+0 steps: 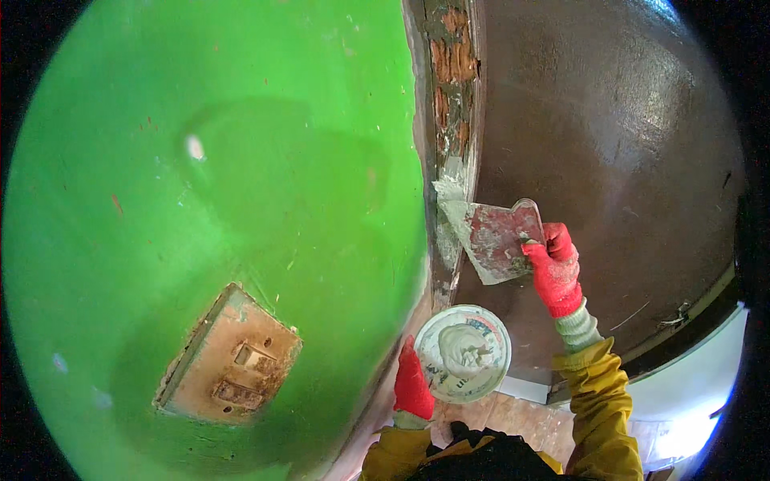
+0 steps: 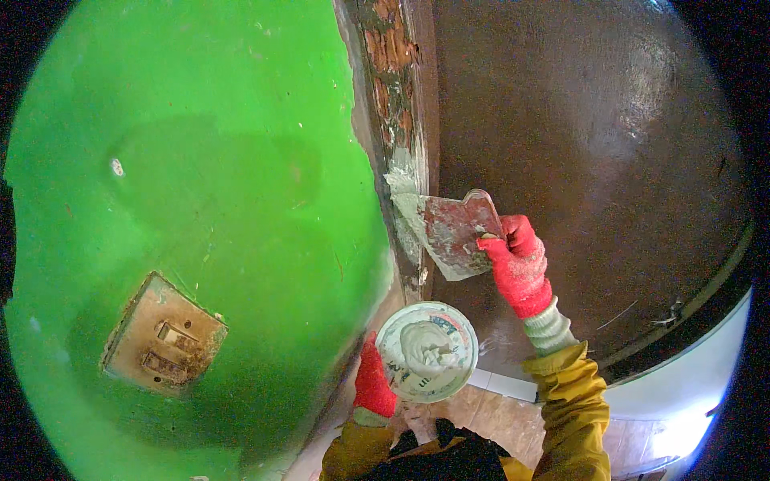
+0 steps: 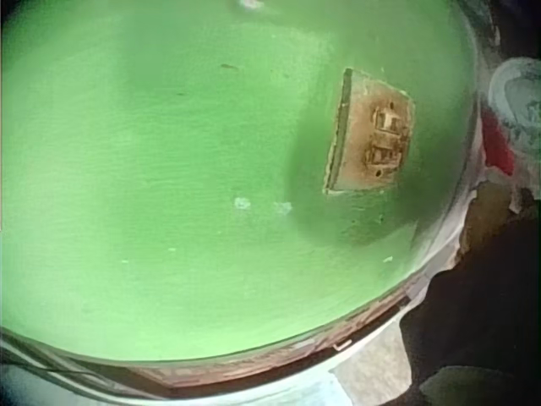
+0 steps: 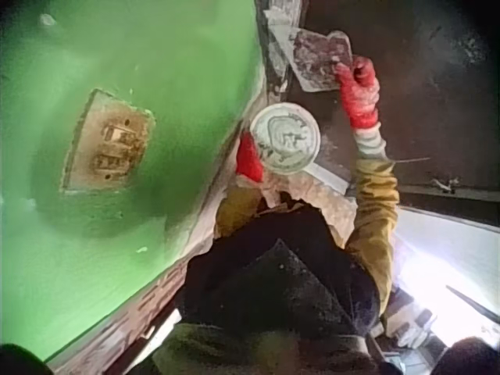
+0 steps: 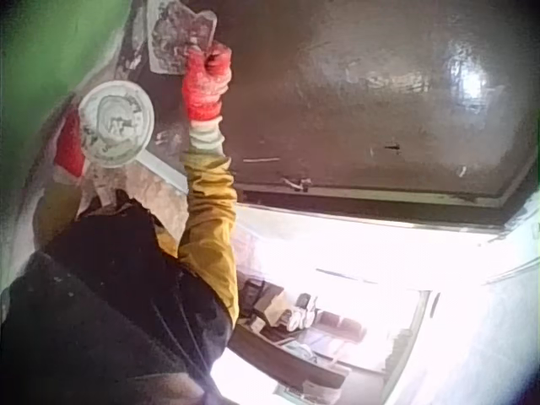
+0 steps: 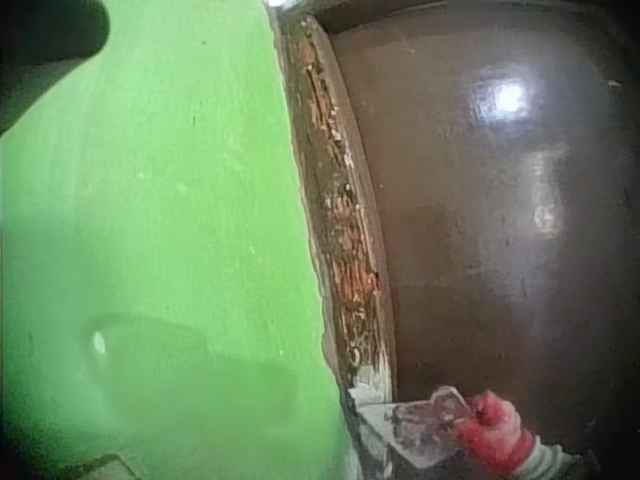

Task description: The person mixes white putty in a bucket and on a lid using a metal tool, and then applies the putty to a wall using a putty knife.

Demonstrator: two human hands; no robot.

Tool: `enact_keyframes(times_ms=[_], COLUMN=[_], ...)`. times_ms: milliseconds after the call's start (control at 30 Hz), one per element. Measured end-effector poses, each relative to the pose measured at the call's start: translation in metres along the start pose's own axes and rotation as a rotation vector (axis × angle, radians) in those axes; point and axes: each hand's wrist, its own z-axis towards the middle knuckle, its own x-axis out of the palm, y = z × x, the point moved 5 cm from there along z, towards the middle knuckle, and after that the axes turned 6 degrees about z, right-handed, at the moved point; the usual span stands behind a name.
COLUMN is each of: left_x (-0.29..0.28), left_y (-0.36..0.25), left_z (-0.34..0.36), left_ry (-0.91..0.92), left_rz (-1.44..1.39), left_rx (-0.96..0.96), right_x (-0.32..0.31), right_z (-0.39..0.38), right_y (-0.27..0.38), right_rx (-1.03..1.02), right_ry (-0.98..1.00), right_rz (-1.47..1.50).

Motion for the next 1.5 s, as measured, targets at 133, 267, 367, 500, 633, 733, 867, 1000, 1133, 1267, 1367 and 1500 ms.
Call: enact_keyframes(times_ms=[133, 267, 367, 500, 633, 733, 867, 1000, 1133, 1267, 1367, 1500], left_x=[0.051, 0.039, 0.006, 0.024, 0.005, 0.007, 0.027, 0.024, 0.027, 0.033, 0.017, 0.019], left_y=[-0.034, -0.028, -0.009, -0.026, -0.003, -0.006, -0.019, -0.018, -0.018, -0.023, -0.007, -0.009], left_z=[-0.025, -0.021, -0.010, -0.016, -0.005, -0.007, -0.017, -0.015, -0.016, -0.017, -0.009, -0.011], left_ry=[-0.067, -0.079, -0.112, 0.546, -0.068, -0.056, -0.063, -0.061, -0.094, -0.122, -0.078, -0.091], left_rz=[-0.049, 0.035, 0.238, 0.369, 0.201, 0.189, 0.246, 0.176, 0.068, 0.009, -0.036, 0.015], left_rx=[-0.164, -0.122, 0.032, 0.781, 0.033, 0.012, 0.037, 0.049, -0.019, -0.085, -0.077, -0.020], right_x=[-0.005, -0.003, -0.005, -0.018, -0.038, -0.047, -0.048, -0.017, 0.012, 0.032, 0.043, 0.055], right_z=[0.007, 0.008, 0.004, -0.003, -0.019, -0.021, -0.018, -0.014, -0.013, -0.012, -0.008, -0.004], right_y=[-0.031, -0.043, -0.047, -0.037, -0.020, 0.003, 0.039, 0.096, 0.090, 0.098, 0.101, 0.099], right_rx=[-0.061, -0.044, -0.063, -0.060, -0.044, 0.030, -0.013, -0.584, -0.536, -0.649, -0.693, -0.776], right_ry=[-0.063, -0.108, -0.137, -0.133, -0.128, -0.159, -0.068, 0.309, 0.462, 0.516, 0.512, 0.495], right_rz=[0.060, 0.043, 0.007, -0.121, -0.001, 0.067, -0.027, -0.414, -0.622, -0.753, -0.754, -0.866])
